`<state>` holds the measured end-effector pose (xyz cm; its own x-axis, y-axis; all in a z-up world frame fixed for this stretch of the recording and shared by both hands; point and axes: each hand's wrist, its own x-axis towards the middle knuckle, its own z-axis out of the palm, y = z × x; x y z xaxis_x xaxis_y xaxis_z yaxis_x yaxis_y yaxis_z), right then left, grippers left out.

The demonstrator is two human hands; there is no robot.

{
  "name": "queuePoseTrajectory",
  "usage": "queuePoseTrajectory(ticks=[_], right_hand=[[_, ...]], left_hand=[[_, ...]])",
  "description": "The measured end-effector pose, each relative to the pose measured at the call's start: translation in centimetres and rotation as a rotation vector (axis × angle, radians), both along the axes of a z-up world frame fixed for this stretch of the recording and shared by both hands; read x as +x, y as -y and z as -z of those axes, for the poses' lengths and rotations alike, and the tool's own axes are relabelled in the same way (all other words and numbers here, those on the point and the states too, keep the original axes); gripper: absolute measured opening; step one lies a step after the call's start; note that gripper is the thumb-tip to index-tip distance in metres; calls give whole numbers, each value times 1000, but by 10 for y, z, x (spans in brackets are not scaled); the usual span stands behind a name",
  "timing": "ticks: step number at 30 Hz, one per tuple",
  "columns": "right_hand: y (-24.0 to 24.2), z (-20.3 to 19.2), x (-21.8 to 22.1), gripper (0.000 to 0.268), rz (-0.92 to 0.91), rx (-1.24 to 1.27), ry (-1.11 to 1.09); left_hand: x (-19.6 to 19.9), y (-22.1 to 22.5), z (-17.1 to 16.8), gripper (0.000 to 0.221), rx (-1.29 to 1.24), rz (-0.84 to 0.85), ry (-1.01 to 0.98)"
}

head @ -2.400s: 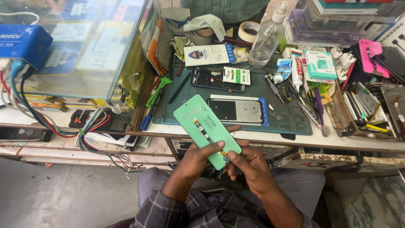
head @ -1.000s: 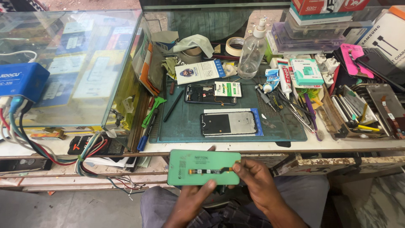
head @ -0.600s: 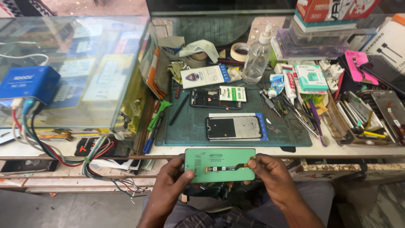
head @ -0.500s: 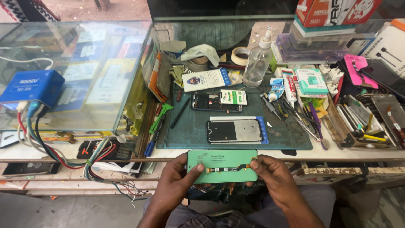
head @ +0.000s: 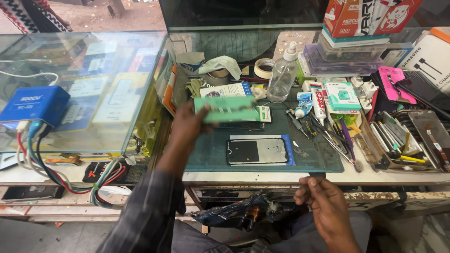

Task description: The person applies adhesive to the edges of a smartphone frame and then handles a green phone back cover, preparing to reassemble the device.

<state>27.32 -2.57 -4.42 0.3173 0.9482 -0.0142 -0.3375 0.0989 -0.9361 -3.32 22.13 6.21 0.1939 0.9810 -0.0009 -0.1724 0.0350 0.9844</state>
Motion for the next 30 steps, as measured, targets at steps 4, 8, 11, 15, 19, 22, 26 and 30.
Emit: queuePoseTrajectory(ticks=[4,8,11,15,19,22,26,30], right_hand=[[12,8,3,29,50,-84,78],[15,10,7,29,68,-95,58],[17,15,11,29,89,-176,31],[20,25,13,28,55,-129,26],[17,29,7,28,25,-154,7],[13,27,1,28,-4,-165,17],[14,25,-6,28,-9,-149,53],[14,28,-9,30,16,-194,69]], left_hand=[[11,-75,25,31,-28,-62,-32],[26,-120,52,34,-84,-69,-49],[30,-136,61,38,-120,-69,-140],[29,-140,58,52,-41,-99,-371],[21,-149,59,64,3,-101,-744],[16,-164,71,56,399,-193,-999],[18,-164,66,43,490,-226,-1153],[17,-136,28,40,229,-127,-1139]])
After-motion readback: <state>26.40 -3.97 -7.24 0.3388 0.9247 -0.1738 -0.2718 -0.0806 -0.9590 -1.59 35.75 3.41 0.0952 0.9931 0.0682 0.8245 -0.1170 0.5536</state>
